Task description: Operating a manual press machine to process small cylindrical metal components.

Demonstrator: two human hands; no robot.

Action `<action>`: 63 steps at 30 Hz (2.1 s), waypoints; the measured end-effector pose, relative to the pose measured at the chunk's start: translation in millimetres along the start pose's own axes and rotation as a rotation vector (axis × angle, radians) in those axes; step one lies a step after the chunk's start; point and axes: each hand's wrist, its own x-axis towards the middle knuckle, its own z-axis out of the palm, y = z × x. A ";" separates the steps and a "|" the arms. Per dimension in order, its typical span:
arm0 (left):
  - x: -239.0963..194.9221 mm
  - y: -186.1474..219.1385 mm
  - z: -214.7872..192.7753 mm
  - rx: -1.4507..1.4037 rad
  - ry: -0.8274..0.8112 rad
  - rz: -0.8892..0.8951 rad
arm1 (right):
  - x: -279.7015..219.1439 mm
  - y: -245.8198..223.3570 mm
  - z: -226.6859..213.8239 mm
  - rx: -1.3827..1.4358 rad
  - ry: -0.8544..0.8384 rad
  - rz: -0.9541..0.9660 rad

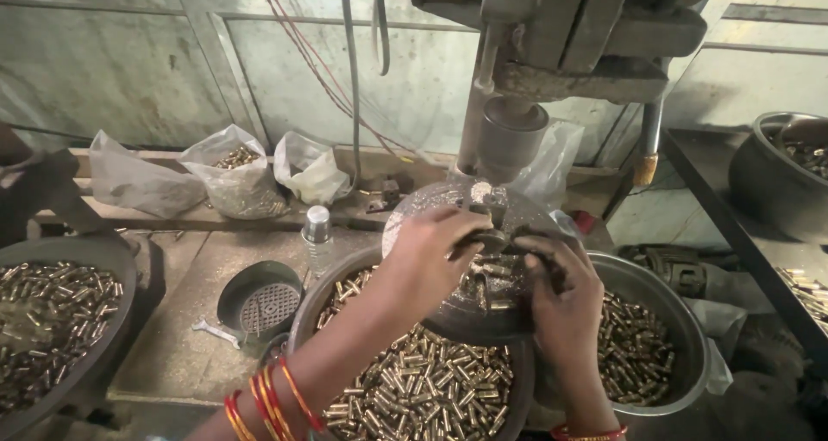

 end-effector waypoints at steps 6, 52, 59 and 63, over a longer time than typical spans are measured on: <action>21.9 5.6 -11.7 0.162 0.050 -0.196 | -4.5 7.1 3.8 -0.067 0.029 0.086; 10.1 16.7 24.5 0.089 0.062 -0.148 | -36.5 382.1 19.1 -0.189 -0.302 0.366; 12.1 23.4 15.2 0.027 0.042 -0.122 | -36.8 351.6 5.4 -0.257 -0.355 0.534; 14.3 33.4 -6.0 -0.172 -0.291 -0.490 | -33.0 320.2 -18.1 -0.312 -0.363 0.637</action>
